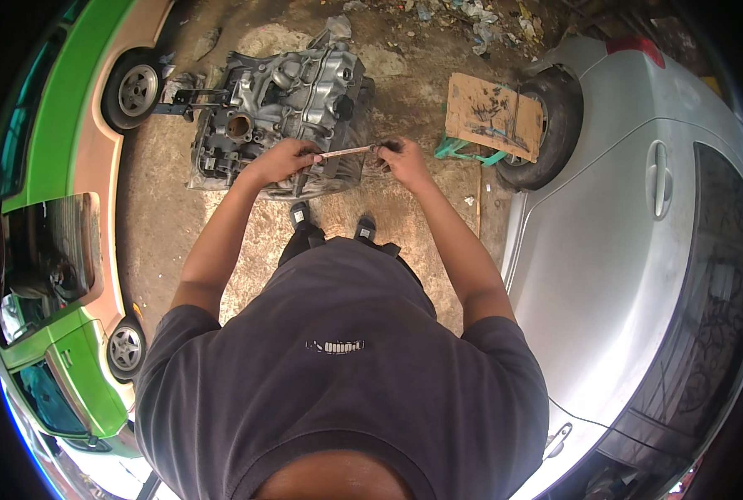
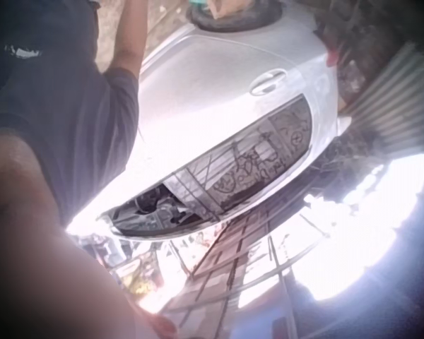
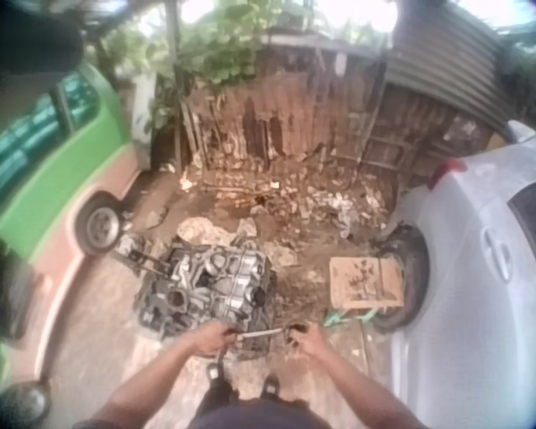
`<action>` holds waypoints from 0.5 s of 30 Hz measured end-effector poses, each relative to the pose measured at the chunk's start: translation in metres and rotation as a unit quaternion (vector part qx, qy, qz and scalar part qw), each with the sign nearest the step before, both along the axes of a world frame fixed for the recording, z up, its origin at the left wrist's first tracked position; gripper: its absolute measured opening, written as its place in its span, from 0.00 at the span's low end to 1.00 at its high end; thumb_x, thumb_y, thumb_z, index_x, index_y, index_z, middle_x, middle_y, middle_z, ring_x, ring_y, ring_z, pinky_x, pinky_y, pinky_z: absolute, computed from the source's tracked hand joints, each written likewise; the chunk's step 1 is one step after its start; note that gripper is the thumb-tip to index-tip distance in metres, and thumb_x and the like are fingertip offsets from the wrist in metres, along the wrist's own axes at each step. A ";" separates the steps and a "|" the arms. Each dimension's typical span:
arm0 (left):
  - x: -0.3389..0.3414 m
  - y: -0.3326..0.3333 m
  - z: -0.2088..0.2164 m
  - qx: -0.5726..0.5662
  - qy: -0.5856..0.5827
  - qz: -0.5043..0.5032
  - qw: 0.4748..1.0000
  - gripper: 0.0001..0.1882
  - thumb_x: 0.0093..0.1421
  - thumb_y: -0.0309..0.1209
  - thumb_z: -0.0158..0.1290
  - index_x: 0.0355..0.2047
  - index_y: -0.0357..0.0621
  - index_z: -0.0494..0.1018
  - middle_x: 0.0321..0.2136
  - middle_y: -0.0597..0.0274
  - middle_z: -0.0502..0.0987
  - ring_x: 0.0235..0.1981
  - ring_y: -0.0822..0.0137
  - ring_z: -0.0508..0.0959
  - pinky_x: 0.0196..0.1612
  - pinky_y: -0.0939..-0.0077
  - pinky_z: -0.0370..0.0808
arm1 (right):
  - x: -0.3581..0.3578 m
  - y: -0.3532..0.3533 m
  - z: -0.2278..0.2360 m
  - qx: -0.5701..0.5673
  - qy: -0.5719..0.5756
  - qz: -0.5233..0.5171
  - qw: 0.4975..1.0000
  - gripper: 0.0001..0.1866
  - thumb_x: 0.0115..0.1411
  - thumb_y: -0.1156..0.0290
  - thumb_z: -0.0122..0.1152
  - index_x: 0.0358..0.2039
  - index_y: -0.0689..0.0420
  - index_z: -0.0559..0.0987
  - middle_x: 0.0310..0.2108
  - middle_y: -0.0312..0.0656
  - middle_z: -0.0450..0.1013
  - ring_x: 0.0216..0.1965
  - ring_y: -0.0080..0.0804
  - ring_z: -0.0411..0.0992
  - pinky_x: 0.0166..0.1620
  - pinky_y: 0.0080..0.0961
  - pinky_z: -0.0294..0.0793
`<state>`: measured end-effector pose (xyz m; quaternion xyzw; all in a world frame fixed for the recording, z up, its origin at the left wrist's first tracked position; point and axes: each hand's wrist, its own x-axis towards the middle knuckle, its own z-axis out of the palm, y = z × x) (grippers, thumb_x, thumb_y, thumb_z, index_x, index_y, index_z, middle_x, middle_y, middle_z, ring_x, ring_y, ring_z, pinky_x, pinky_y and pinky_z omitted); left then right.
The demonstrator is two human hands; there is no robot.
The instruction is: The person places a cylinder head onto an engine block and then uses a wrench to tighten multiple bolts around the head. The work is performed on the ground in an outdoor area with vehicles nearby.
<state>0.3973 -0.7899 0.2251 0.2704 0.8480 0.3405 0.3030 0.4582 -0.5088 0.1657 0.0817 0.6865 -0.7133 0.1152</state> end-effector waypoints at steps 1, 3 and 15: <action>-0.001 0.000 -0.002 0.012 -0.026 0.010 1.000 0.20 0.65 0.42 0.54 0.44 0.34 0.75 0.27 0.52 0.78 0.29 0.58 0.78 0.34 0.64 0.73 | 0.000 0.000 0.003 -0.035 -0.018 -0.013 0.999 0.11 0.62 0.71 0.61 0.43 0.63 0.79 0.33 0.42 0.78 0.31 0.32 0.77 0.34 0.30 0.76; -0.002 0.003 -0.004 0.044 -0.086 0.035 0.995 0.19 0.65 0.41 0.54 0.45 0.34 0.75 0.26 0.57 0.77 0.26 0.64 0.76 0.32 0.67 0.71 | 0.002 -0.004 0.008 -0.130 -0.033 -0.031 0.990 0.12 0.63 0.70 0.61 0.44 0.63 0.78 0.35 0.41 0.78 0.34 0.32 0.77 0.36 0.30 0.77; -0.012 -0.031 -0.030 0.058 0.103 0.187 0.975 0.18 0.62 0.35 0.55 0.47 0.36 0.75 0.43 0.49 0.77 0.46 0.55 0.77 0.49 0.66 0.72 | -0.019 0.003 -0.003 -0.057 -0.033 -0.092 0.994 0.16 0.67 0.65 0.57 0.52 0.60 0.76 0.41 0.45 0.77 0.44 0.37 0.76 0.41 0.31 0.76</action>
